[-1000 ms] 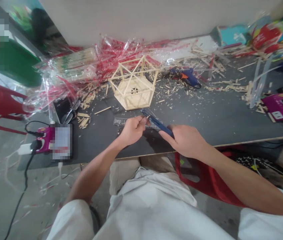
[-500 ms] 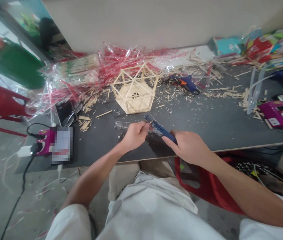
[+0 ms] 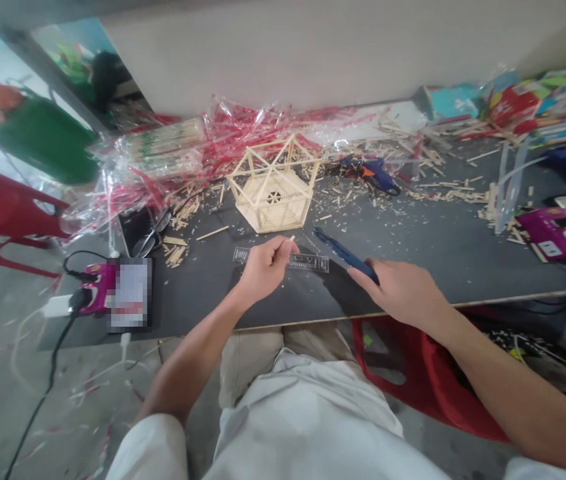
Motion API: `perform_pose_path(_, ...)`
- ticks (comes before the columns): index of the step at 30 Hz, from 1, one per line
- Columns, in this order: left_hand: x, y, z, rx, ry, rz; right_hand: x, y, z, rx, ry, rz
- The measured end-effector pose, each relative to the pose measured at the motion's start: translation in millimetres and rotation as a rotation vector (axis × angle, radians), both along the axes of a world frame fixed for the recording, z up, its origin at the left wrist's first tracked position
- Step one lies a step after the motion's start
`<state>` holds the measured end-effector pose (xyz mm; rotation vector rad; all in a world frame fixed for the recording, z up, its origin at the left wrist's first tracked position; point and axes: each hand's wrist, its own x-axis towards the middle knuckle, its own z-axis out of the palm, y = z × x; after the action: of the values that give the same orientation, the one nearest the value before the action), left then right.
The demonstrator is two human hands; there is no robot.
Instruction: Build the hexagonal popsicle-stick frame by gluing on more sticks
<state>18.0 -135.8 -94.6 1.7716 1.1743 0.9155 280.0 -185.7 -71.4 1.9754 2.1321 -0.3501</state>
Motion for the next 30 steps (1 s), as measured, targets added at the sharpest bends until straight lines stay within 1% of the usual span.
perform_pose_path(2, -1, 0, -0.5, 0.043, 0.036, -0.004, 13, -2, -6.1, 0.092, -0.063, -0.045)
perform_pose_path(4, 0, -1, -0.6, 0.107, 0.093, -0.023, 31, -4, -12.8, 0.236, -0.124, -0.068)
perform_pose_path(7, 1, -3, 0.3, 0.209, 0.254, -0.049, 62, -2, -24.1, 0.402, -0.187, -0.074)
perform_pose_path(9, 1, -4, 1.3, 0.26, 0.418, -0.047, 82, 0, -33.1, 0.467, -0.216, -0.098)
perform_pose_path(11, -1, -3, 1.8, 0.296, 0.564, -0.082, 98, 1, -42.6, 0.511, -0.228, -0.134)
perform_pose_path(13, -4, 0, 1.4, 0.324, 0.632, -0.162, 108, 3, -49.8, 0.527, -0.203, -0.153)
perform_pose_path(15, -6, 4, 1.2, 0.325, 0.635, -0.222, 109, 5, -51.1, 0.541, -0.146, -0.159)
perform_pose_path(16, -7, 6, 1.7, 0.315, 0.629, -0.228, 105, 7, -48.7, 0.555, -0.106, -0.15)
perform_pose_path(18, -8, 11, 4.6, 0.28, 0.607, -0.198, 89, 13, -38.1, 0.589, 0.024, -0.098)
perform_pose_path(19, -7, 13, 6.8, 0.26, 0.586, -0.175, 77, 18, -30.7, 0.604, 0.129, -0.048)
perform_pose_path(20, -7, 16, 9.3, 0.241, 0.558, -0.16, 62, 24, -22.7, 0.605, 0.288, 0.006)
perform_pose_path(21, -6, 18, 11.6, 0.225, 0.524, -0.148, 45, 31, -15.0, 0.571, 0.469, 0.042)
perform_pose_path(22, -5, 20, 13.5, 0.216, 0.491, -0.143, 27, 38, -8.1, 0.503, 0.648, 0.062)
perform_pose_path(23, -5, 23, 14.6, 0.214, 0.461, -0.143, 9, 46, -2.7, 0.424, 0.793, 0.068)
perform_pose_path(24, -5, 25, 14.8, 0.22, 0.439, -0.141, -8, 55, 1.2, 0.372, 0.89, 0.07)
perform_pose_path(27, -7, 29, 9.9, 0.258, 0.383, -0.097, -46, 79, 2.9, 0.263, 1.022, 0.096)
perform_pose_path(30, -14, 30, 2.2, 0.272, 0.321, -0.05, -58, 97, -5.4, 0.182, 1.055, 0.11)
